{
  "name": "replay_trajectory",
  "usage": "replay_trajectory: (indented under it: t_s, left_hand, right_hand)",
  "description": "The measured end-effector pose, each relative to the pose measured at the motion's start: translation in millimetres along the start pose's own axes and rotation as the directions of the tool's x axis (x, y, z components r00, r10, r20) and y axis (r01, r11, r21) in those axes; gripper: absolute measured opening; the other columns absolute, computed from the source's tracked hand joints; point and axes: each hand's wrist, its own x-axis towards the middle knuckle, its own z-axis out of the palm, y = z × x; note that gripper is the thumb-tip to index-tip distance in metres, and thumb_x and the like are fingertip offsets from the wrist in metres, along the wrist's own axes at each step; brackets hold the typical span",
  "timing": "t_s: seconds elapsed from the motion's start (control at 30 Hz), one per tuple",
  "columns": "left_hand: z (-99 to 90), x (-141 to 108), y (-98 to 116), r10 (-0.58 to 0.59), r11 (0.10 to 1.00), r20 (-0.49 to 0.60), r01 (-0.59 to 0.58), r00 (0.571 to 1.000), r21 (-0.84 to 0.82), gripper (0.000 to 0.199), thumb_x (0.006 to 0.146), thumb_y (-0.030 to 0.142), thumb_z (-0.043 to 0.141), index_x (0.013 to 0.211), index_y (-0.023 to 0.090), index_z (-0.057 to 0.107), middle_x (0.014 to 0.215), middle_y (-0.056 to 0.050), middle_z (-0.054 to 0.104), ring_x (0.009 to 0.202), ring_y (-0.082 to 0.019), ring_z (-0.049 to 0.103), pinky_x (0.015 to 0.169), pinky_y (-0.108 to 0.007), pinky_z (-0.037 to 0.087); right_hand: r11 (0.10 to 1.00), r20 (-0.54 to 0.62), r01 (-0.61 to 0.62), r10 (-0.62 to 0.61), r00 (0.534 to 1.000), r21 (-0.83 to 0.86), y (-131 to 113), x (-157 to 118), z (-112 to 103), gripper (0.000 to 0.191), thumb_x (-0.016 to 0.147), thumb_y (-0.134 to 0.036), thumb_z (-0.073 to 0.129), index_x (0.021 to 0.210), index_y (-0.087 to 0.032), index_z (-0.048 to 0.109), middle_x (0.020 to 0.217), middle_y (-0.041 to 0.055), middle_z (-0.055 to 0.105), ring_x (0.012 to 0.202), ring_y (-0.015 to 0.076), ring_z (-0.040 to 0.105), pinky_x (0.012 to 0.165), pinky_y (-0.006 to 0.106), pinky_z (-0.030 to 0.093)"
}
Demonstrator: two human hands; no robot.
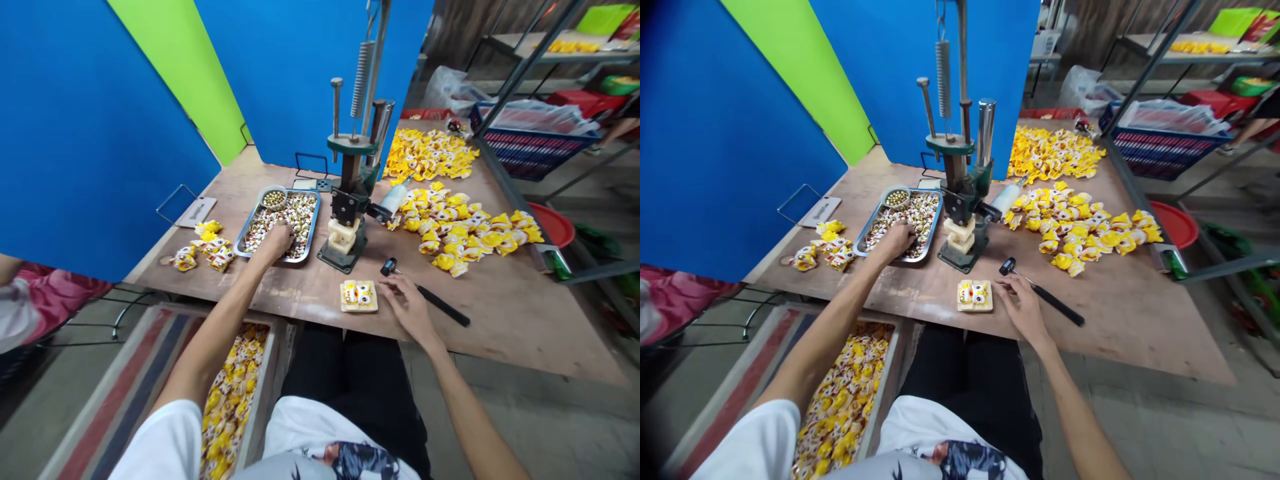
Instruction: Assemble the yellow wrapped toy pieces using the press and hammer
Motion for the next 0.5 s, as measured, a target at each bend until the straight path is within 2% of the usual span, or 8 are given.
replay_trajectory:
  t_s: [0.17,0.3,0.4,0.5]
  left_hand:
    - [-3.9,2.6,-5.5,0.006,1.0,-0.028,-0.007,1.0,-0.021,0.013,0.082,0.011,0.066,0.077,0.016,0.077,0.091,-0.013,0.073,0.09,-0.026,0.067,0.092,-0.038,0.053]
    - [-14.4,-19.3,-0.5,0.042,0.986,-0.187,-0.071,0.982,-0.151,0.01,0.09,0.018,0.066,0.087,0.017,0.075,0.101,-0.014,0.077,0.097,-0.026,0.071,0.098,-0.038,0.055]
    - [-14.7,-53.8,29.6,0.057,0.949,-0.314,-0.148,0.948,-0.277,0.01,0.097,0.025,0.067,0.098,0.019,0.074,0.104,-0.011,0.081,0.098,-0.024,0.075,0.098,-0.038,0.058]
    - [-4.7,-91.0,78.8,0.14,0.88,-0.328,-0.27,0.934,-0.391,0.012,0.1,0.032,0.07,0.102,0.022,0.075,0.102,-0.009,0.081,0.093,-0.023,0.077,0.094,-0.036,0.06]
  right_hand:
    - [1.0,-0.026,0.001,-0.001,1.0,0.003,3.0,-3.1,-4.0,0.029,0.109,-0.051,0.066,0.116,-0.028,0.082,0.126,0.012,0.076,0.12,0.0292,0.074,0.101,0.045,0.066]
    - [0.999,-0.049,0.023,-0.022,0.999,0.022,-3.3,1.5,-11.5,0.03,0.108,-0.053,0.066,0.113,-0.027,0.081,0.123,0.0113,0.077,0.116,0.0291,0.074,0.1,0.045,0.064]
    - [0.999,-0.035,0.01,-0.008,0.999,0.054,-23.7,11.7,-12.8,0.032,0.109,-0.054,0.064,0.113,-0.027,0.081,0.119,0.0099,0.079,0.112,0.0283,0.074,0.099,0.044,0.062]
    - [0.993,0.044,0.017,-0.023,0.999,0.12,-52.8,29.4,-4.1,0.033,0.109,-0.055,0.065,0.119,-0.027,0.082,0.12,0.0088,0.079,0.112,0.0274,0.074,0.097,0.041,0.06]
